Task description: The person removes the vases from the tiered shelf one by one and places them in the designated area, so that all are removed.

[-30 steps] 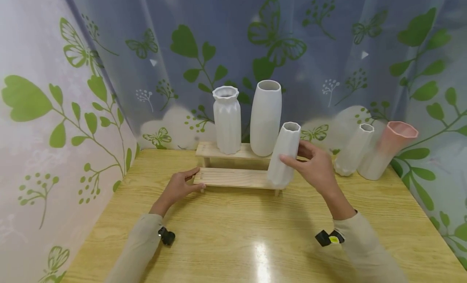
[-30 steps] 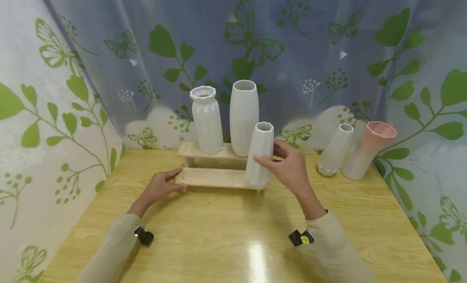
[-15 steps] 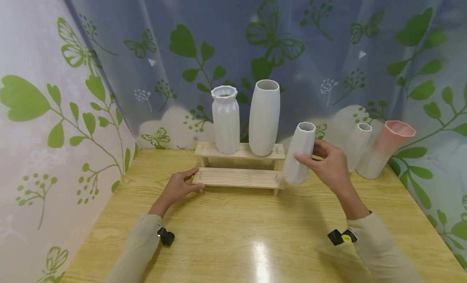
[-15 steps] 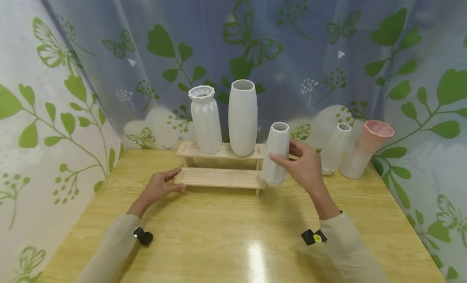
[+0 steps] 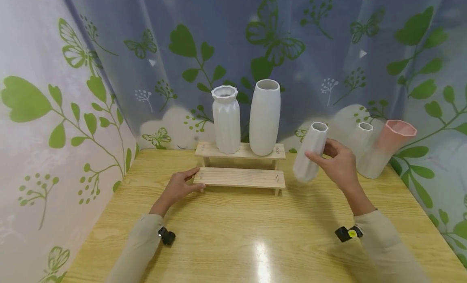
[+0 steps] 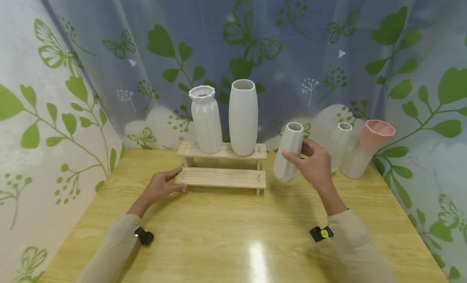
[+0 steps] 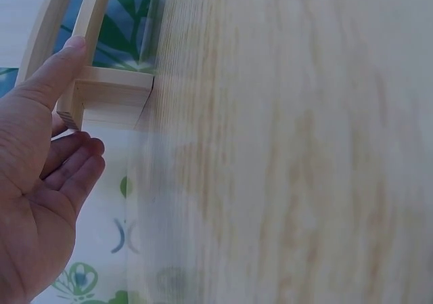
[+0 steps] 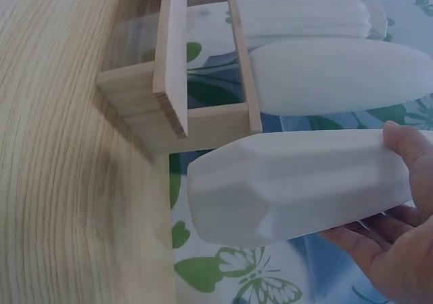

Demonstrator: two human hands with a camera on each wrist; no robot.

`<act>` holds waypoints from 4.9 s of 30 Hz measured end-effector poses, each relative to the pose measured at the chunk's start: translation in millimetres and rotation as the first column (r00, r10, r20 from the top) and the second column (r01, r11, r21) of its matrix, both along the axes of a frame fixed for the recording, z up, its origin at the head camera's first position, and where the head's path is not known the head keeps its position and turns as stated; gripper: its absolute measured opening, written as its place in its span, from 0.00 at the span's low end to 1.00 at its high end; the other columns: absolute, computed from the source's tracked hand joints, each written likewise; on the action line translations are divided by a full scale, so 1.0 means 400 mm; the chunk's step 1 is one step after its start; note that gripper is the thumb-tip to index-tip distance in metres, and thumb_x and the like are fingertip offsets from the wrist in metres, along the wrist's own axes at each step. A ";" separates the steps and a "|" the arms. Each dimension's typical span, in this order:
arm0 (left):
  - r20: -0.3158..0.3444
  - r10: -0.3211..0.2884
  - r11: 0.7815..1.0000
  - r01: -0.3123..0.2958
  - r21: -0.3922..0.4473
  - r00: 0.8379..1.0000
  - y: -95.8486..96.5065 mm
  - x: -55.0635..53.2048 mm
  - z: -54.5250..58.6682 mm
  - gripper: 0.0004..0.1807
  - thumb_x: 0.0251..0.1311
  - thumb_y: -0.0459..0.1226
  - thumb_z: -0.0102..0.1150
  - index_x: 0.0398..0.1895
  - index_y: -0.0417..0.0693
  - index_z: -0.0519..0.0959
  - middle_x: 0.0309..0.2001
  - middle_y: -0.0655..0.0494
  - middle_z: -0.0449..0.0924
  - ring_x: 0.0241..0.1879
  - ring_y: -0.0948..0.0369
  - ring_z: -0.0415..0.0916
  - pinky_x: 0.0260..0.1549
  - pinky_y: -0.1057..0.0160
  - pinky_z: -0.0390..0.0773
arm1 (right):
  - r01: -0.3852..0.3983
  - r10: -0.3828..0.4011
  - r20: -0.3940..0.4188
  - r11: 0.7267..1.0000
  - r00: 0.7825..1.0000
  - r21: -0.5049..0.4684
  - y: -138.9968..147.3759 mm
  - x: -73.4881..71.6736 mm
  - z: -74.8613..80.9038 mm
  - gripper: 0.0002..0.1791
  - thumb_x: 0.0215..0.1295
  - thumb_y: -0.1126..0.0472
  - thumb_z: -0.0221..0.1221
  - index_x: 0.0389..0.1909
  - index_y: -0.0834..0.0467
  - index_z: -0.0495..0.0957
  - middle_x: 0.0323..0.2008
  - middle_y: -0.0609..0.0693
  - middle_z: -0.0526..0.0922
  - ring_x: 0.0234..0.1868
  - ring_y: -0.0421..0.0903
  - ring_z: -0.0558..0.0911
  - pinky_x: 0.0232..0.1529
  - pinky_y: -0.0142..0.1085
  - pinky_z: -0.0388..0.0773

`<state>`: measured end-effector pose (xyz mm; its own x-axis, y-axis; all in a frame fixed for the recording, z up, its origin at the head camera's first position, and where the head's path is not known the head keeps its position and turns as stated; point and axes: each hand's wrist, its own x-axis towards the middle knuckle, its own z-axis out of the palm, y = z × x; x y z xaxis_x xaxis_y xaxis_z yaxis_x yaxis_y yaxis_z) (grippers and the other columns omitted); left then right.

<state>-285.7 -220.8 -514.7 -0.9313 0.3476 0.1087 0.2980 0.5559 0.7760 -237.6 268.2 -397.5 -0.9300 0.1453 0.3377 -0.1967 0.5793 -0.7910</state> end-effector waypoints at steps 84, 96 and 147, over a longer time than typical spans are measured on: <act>-0.021 -0.012 1.000 0.012 0.001 1.000 0.002 0.005 0.000 0.44 0.60 0.52 0.72 0.75 0.43 0.68 0.73 0.45 0.67 0.68 0.42 0.70 0.62 0.47 0.77 | 0.149 -0.142 0.107 0.987 0.984 -0.058 0.147 -0.133 -0.140 0.47 0.63 0.41 0.69 0.74 0.63 0.66 0.66 0.67 0.76 0.64 0.64 0.78 0.62 0.55 0.78; -0.024 -0.007 1.000 0.007 -0.007 1.000 0.002 0.004 0.003 0.45 0.60 0.53 0.72 0.75 0.43 0.68 0.73 0.44 0.67 0.68 0.41 0.70 0.62 0.45 0.77 | 0.131 -0.127 0.071 0.989 0.989 -0.062 0.168 -0.078 -0.100 0.43 0.64 0.44 0.70 0.73 0.63 0.69 0.66 0.65 0.76 0.63 0.64 0.79 0.43 0.17 0.78; -0.024 -0.013 1.000 0.013 0.009 1.000 0.002 0.005 0.003 0.45 0.60 0.52 0.72 0.75 0.42 0.67 0.73 0.44 0.67 0.69 0.42 0.69 0.63 0.46 0.76 | -0.149 0.154 -0.051 0.985 0.987 0.088 -0.046 -0.096 0.141 0.42 0.60 0.42 0.72 0.72 0.54 0.72 0.68 0.58 0.76 0.64 0.58 0.79 0.62 0.53 0.79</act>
